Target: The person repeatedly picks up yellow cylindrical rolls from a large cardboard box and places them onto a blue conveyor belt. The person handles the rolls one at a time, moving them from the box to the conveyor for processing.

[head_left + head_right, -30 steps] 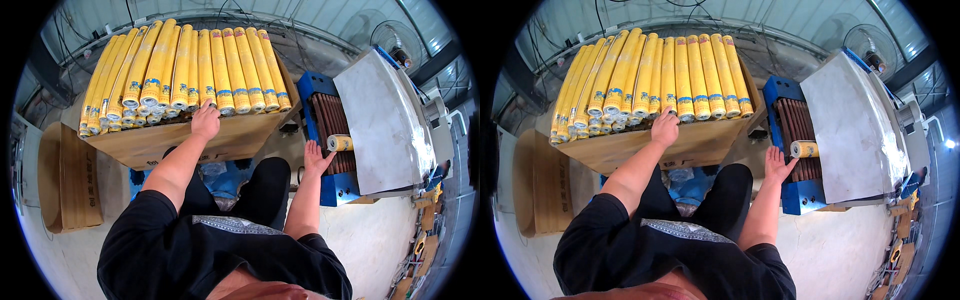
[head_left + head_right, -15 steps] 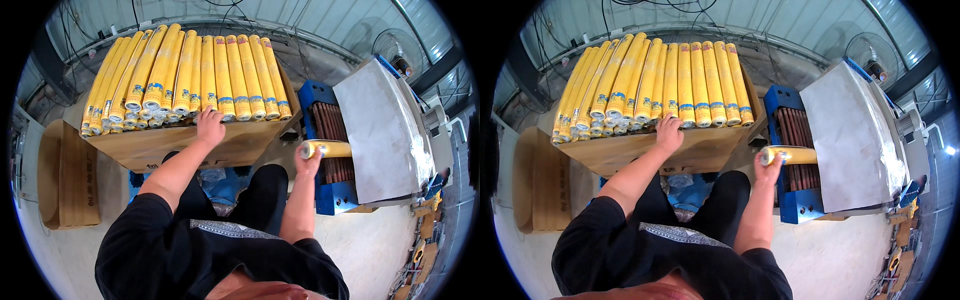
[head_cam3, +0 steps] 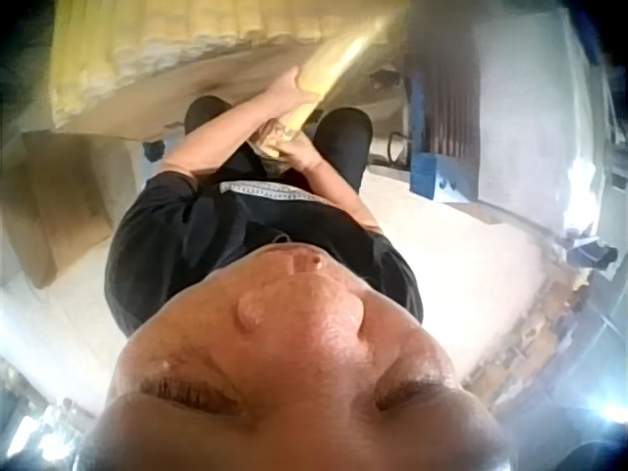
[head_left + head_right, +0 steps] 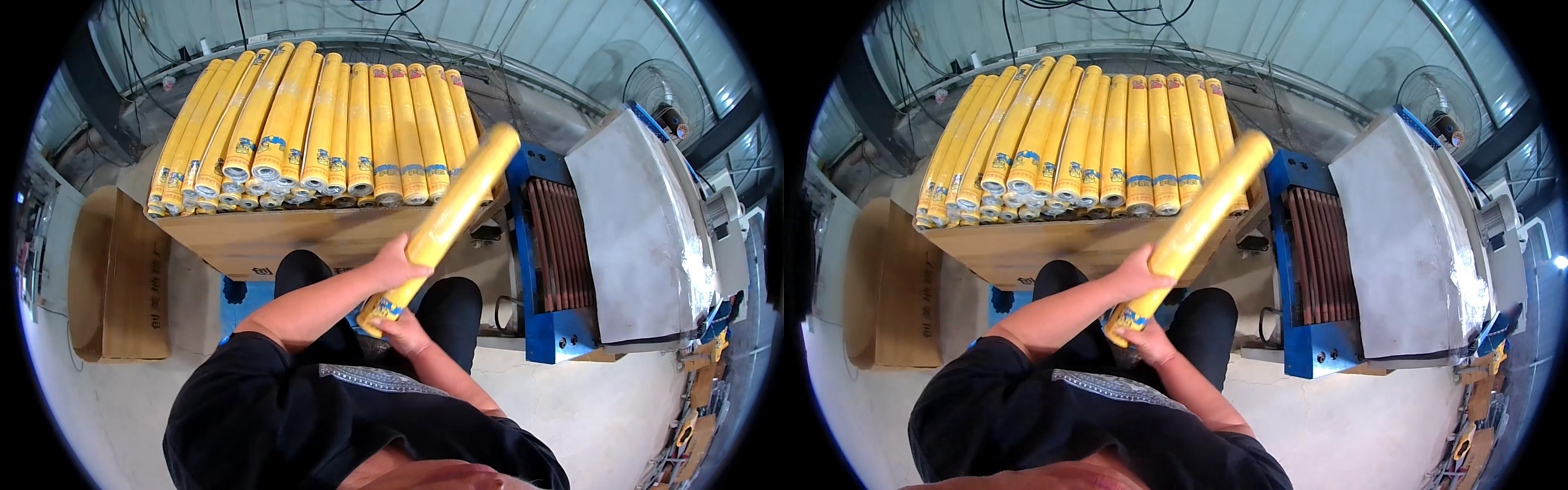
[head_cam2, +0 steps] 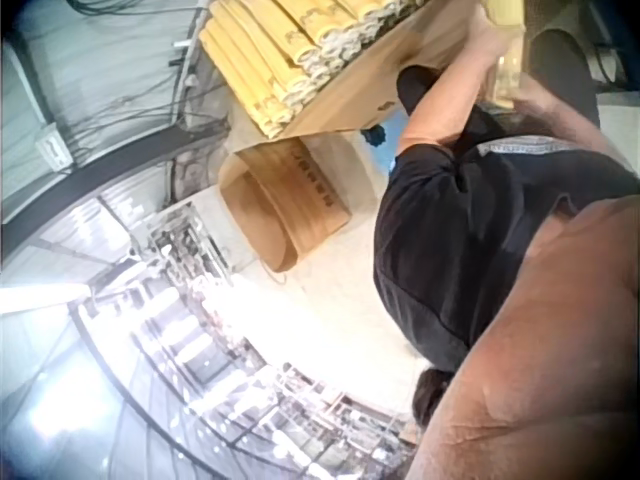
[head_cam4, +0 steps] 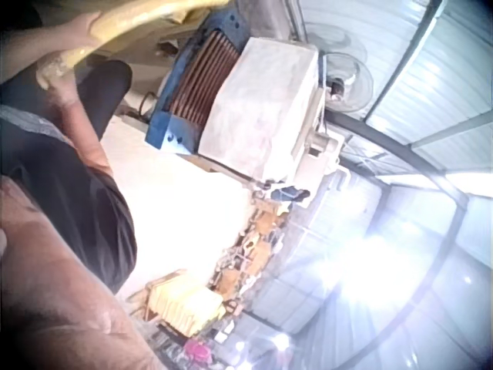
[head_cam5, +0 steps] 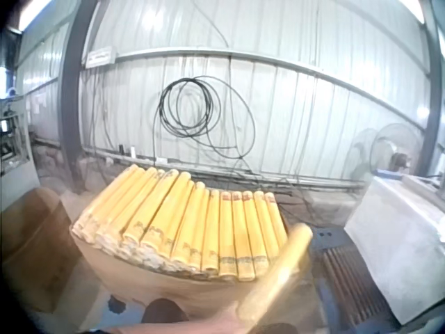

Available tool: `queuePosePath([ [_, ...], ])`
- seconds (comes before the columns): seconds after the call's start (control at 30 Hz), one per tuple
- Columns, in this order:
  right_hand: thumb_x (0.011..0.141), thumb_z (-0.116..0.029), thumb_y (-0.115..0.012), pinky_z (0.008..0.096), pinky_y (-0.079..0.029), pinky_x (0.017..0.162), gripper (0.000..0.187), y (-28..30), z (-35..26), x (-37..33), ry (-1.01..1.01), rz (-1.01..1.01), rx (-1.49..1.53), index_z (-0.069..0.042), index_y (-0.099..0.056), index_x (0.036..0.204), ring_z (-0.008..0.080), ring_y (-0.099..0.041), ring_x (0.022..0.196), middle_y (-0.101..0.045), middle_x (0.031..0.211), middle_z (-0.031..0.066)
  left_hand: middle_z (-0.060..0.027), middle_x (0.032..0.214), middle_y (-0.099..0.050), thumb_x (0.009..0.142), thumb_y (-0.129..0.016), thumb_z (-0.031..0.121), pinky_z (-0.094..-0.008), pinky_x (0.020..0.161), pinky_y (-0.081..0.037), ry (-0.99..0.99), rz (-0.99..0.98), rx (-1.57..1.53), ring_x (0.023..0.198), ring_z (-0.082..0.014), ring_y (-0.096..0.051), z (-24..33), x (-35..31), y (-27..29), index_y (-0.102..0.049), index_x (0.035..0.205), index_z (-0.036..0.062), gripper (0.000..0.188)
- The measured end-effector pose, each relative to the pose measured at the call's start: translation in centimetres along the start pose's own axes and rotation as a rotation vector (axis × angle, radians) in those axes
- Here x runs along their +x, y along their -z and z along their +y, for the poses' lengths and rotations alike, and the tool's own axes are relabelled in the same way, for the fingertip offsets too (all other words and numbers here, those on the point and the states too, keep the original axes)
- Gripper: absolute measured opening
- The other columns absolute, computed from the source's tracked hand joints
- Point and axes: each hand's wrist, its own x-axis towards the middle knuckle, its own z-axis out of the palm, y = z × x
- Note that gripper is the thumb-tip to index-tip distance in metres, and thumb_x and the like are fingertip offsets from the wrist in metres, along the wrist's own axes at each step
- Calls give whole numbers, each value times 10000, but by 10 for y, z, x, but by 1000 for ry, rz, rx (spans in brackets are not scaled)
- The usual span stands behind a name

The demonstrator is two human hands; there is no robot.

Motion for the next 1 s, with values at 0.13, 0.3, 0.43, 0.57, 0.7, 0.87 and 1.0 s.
queuePosePath([
  [0.13, 871, -210, -624, 406, -447, 937, 712, 14, -45, -6, 133, 193, -104, -67, -216, 1438, 260, -486, 1183, -462, 1305, 134, -174, 1132, -597, 691, -767, 121, -344, 879, -493, -11, 287, -138, 1009, -244, -605, 59, 36, 51, -335, 1366, 20, 808],
  [0.3, 932, -249, -535, 414, -437, 921, 604, 55, -68, -28, 205, 415, -6, -69, -254, 1436, 278, -497, 1161, -451, 1349, 136, -184, 1485, -278, 760, -693, 289, -430, 1054, -356, 6, 656, 803, 1318, -324, -367, 79, 126, 154, -225, 1468, 125, 865],
  [0.43, 931, -221, -548, 373, -464, 867, 559, 72, -69, -46, 247, 563, 36, -56, -313, 1411, 245, -563, 1075, -515, 1292, 130, -75, 1554, -135, 804, -602, 397, -469, 1132, -196, 157, 132, 1266, 1421, -302, -138, 41, 143, 170, -339, 1437, 189, 716],
  [0.57, 910, -238, -583, 358, -485, 816, 407, 107, -93, -68, 526, 601, 173, -55, -469, 1254, 210, -588, 951, -586, 1136, 101, -57, 1554, -158, 832, -559, 403, -495, 1128, -182, 102, 328, 1158, 1422, -297, -134, 16, 134, 161, -398, 1408, 202, 631],
  [0.7, 910, -309, -569, 358, -479, 830, 376, 134, -136, -93, 693, 748, 384, -38, -528, 1168, 211, -572, 961, -588, 1113, 103, -60, 1546, -178, 807, -600, 423, -507, 1134, -155, 30, 324, 1203, 1414, -320, -151, 12, 112, 157, -442, 1378, 212, 629],
  [0.87, 917, -330, -543, 388, -489, 824, 413, 152, -154, -105, 822, 844, 637, 7, -487, 1149, 253, -568, 938, -573, 1089, 165, -34, 1519, -258, 748, -683, 492, -489, 1141, -144, -51, 254, 1290, 1394, -280, -234, 32, 67, 153, -511, 1318, 236, 648],
  [1.0, 888, -345, -585, 426, -493, 825, 596, 161, -159, -94, 791, 838, 833, 48, -348, 1269, 281, -545, 970, -504, 1136, 198, -20, 1501, -301, 722, -692, 549, -457, 1136, -161, -152, 378, 1244, 1371, -239, -292, 10, 67, 168, -512, 1316, 245, 691],
])
